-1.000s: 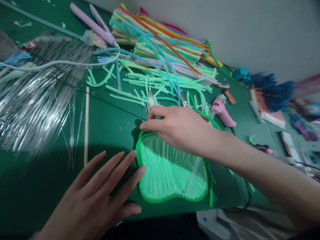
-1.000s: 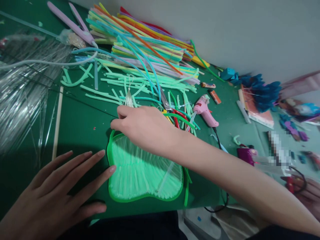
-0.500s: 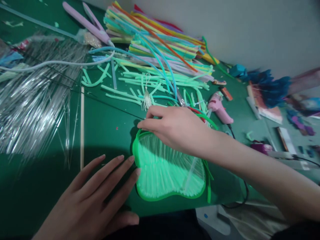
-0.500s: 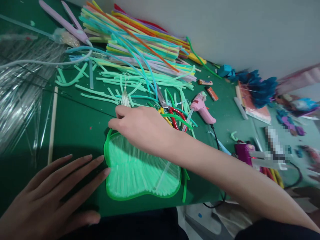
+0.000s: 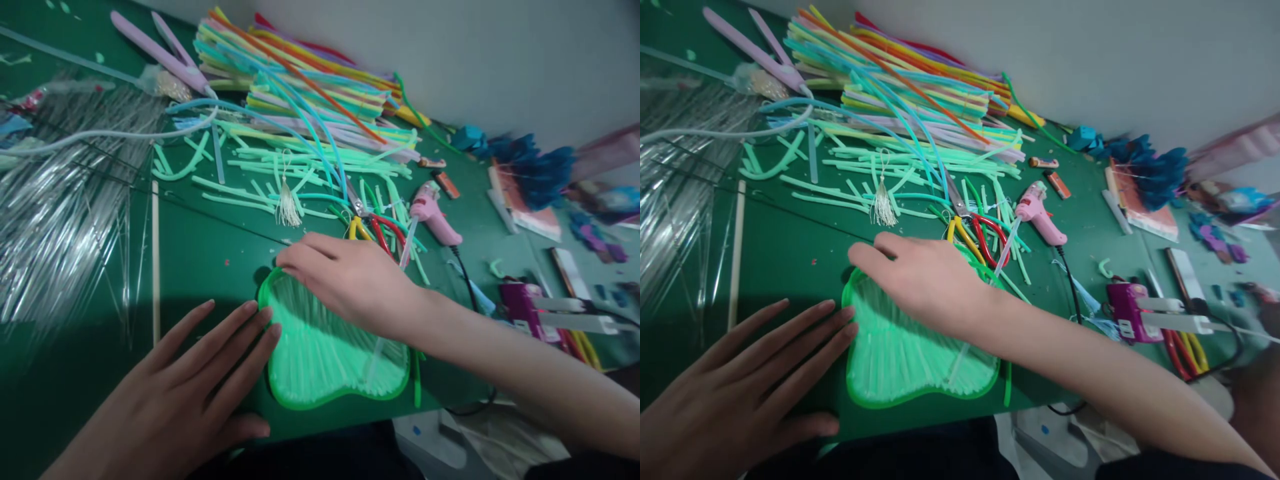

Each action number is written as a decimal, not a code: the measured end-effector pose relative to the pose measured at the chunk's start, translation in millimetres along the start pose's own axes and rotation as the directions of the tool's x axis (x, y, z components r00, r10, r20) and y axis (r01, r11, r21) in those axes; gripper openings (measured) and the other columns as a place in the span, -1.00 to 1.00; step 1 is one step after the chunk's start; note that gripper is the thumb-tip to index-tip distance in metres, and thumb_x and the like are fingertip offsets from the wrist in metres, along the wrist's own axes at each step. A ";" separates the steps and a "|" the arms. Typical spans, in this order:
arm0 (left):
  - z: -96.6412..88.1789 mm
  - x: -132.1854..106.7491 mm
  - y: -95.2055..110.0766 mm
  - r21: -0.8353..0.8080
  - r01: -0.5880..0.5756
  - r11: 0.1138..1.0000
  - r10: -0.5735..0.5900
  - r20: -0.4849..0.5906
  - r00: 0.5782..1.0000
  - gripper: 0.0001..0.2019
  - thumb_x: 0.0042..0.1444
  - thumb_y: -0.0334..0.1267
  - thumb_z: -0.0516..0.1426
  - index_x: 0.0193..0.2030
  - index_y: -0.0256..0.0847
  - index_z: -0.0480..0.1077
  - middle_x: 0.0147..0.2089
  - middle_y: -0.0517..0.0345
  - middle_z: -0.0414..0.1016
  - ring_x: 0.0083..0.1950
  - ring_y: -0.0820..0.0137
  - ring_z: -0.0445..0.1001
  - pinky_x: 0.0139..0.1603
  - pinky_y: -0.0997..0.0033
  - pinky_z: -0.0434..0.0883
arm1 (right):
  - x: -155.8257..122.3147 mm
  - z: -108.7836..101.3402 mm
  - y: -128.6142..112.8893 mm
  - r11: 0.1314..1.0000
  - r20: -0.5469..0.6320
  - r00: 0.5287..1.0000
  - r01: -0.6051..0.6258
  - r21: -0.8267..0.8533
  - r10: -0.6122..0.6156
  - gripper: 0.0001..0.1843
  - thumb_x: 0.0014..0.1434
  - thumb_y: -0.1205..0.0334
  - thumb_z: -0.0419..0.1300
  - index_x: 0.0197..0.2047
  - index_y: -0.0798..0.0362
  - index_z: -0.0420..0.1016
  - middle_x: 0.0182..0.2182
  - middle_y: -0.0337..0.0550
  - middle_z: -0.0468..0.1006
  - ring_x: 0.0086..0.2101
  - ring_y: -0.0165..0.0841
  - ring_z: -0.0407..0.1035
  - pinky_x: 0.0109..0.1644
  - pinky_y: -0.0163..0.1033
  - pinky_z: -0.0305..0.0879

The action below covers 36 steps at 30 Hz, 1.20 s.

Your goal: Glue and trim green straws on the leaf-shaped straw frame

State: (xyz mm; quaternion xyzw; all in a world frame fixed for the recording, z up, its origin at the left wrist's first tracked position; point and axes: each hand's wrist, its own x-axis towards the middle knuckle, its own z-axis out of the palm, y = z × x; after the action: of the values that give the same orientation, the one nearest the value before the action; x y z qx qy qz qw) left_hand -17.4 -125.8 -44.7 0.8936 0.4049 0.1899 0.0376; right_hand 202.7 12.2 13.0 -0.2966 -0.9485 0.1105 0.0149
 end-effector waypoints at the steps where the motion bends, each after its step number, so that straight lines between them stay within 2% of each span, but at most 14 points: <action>1: -0.8 0.9 -2.0 0.008 -0.014 1.000 0.014 0.007 1.000 -0.38 0.39 0.14 -0.03 0.33 -0.32 0.35 0.37 -0.08 0.42 0.45 0.16 0.25 0.58 0.02 -0.16 | -2.3 3.5 0.6 1.000 -0.010 1.000 0.004 0.007 -0.004 -0.74 0.42 0.34 0.01 0.07 0.05 0.47 -0.11 -0.10 0.57 -0.27 -0.39 0.40 -0.34 -0.30 0.11; 4: -3.0 3.7 -9.2 0.040 -0.059 0.997 0.057 0.050 0.997 -0.39 0.40 0.13 -0.03 0.33 -0.32 0.34 0.37 -0.08 0.42 0.47 0.15 0.22 0.58 -0.01 -0.17 | -6.7 13.0 2.3 1.000 -0.044 0.999 0.008 0.007 -0.008 -0.75 0.42 0.38 0.01 0.03 0.11 0.47 -0.09 -0.05 0.55 -0.26 -0.38 0.41 -0.33 -0.29 0.16; 8: -5.7 7.0 -21.3 0.045 -0.085 0.995 0.082 0.069 0.994 -0.47 0.41 0.13 -0.07 0.30 -0.15 0.36 0.43 -0.02 0.34 0.53 0.16 0.13 0.57 -0.04 -0.15 | -7.2 19.0 2.1 1.000 -0.063 0.998 0.013 -0.008 -0.013 -0.77 0.41 0.40 0.03 0.03 0.16 0.48 -0.11 -0.05 0.54 -0.28 -0.38 0.41 -0.35 -0.27 0.16; 12: -7.3 11.2 -30.4 0.016 -0.113 0.994 0.111 0.069 0.991 -0.44 0.39 0.21 -0.13 0.26 -0.05 0.39 0.41 0.05 0.39 0.48 0.17 0.22 0.55 -0.03 -0.13 | -5.9 19.7 0.2 0.999 -0.064 0.998 0.011 -0.030 -0.013 -0.78 0.40 0.40 0.03 -0.02 0.15 0.50 -0.14 -0.06 0.55 -0.30 -0.38 0.41 -0.37 -0.27 0.15; 15: -7.3 13.5 -32.8 0.016 -0.132 0.991 0.130 0.086 0.988 -0.42 0.36 0.24 -0.11 0.25 -0.06 0.41 0.39 0.03 0.40 0.46 0.15 0.26 0.56 -0.03 -0.14 | -7.4 19.0 -0.5 0.999 -0.056 0.998 0.008 -0.044 -0.011 -0.78 0.38 0.41 0.06 -0.02 0.14 0.51 -0.10 -0.05 0.56 -0.27 -0.35 0.44 -0.35 -0.26 0.20; 20: -7.1 12.4 -32.5 0.008 -0.130 0.991 0.129 0.089 0.988 -0.39 0.36 0.25 -0.12 0.27 -0.11 0.39 0.42 -0.05 0.37 0.50 0.15 0.19 0.56 0.00 -0.15 | -22.8 13.7 4.6 0.996 -0.093 0.995 -0.027 -0.083 0.019 -0.67 0.34 0.40 0.10 0.14 0.07 0.47 0.02 -0.03 0.56 -0.15 -0.29 0.48 -0.30 -0.27 0.30; 25: -6.5 13.0 -32.7 -0.018 -0.110 0.994 0.112 0.088 0.990 -0.36 0.32 0.30 -0.09 0.28 -0.07 0.38 0.44 -0.04 0.34 0.50 0.17 0.18 0.56 0.03 -0.14 | -45.4 10.5 16.7 0.991 -0.197 0.980 -0.016 -0.130 -0.010 -0.66 0.37 0.46 0.03 0.10 0.08 0.51 -0.07 -0.05 0.61 -0.20 -0.33 0.51 -0.30 -0.28 0.35; 28: -6.9 17.8 -36.6 -0.057 -0.103 0.993 0.107 0.085 0.991 -0.32 0.27 0.35 -0.06 0.31 -0.04 0.37 0.41 0.04 0.38 0.50 0.22 0.18 0.57 0.08 -0.14 | -51.7 14.4 19.7 0.995 -0.190 0.981 0.007 -0.098 -0.026 -0.67 0.38 0.46 0.03 0.09 0.11 0.52 -0.12 -0.07 0.62 -0.22 -0.34 0.51 -0.28 -0.28 0.40; 31: -8.4 22.4 -45.6 -0.045 -0.157 0.987 0.161 0.106 0.981 -0.20 0.22 0.37 0.01 0.40 -0.17 0.27 0.39 0.05 0.42 0.46 0.21 0.25 0.58 0.16 -0.15 | -52.6 18.8 17.6 0.996 -0.161 0.987 0.009 -0.092 -0.024 -0.69 0.38 0.45 0.05 0.08 0.14 0.52 -0.13 -0.06 0.62 -0.21 -0.31 0.51 -0.26 -0.25 0.43; 33: -8.7 23.7 -53.3 -0.011 -0.228 0.974 0.228 0.100 0.968 -0.21 0.25 0.31 0.05 0.40 -0.28 0.26 0.34 0.01 0.46 0.41 0.22 0.31 0.58 0.23 -0.17 | -52.2 19.5 15.0 0.995 -0.158 0.987 0.010 -0.099 -0.026 -0.69 0.37 0.45 0.04 0.06 0.15 0.53 -0.14 -0.05 0.61 -0.21 -0.30 0.51 -0.27 -0.24 0.43; 36: -6.7 24.6 -64.1 0.025 -0.275 0.961 0.272 0.070 0.960 -0.53 0.38 -0.07 0.09 0.34 -0.21 0.35 0.34 0.00 0.45 0.44 0.21 0.28 0.56 0.16 -0.05 | -51.4 17.1 12.7 0.995 -0.139 0.990 0.022 -0.102 -0.036 -0.69 0.36 0.47 0.04 0.05 0.16 0.54 -0.14 -0.04 0.60 -0.21 -0.29 0.50 -0.29 -0.24 0.42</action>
State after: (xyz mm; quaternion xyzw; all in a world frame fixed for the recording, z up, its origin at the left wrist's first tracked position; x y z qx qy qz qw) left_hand -50.6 -65.3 -45.1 0.9473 0.2793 0.1565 0.0090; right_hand 250.6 -10.1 -4.5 -0.2903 -0.9536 0.0414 0.0686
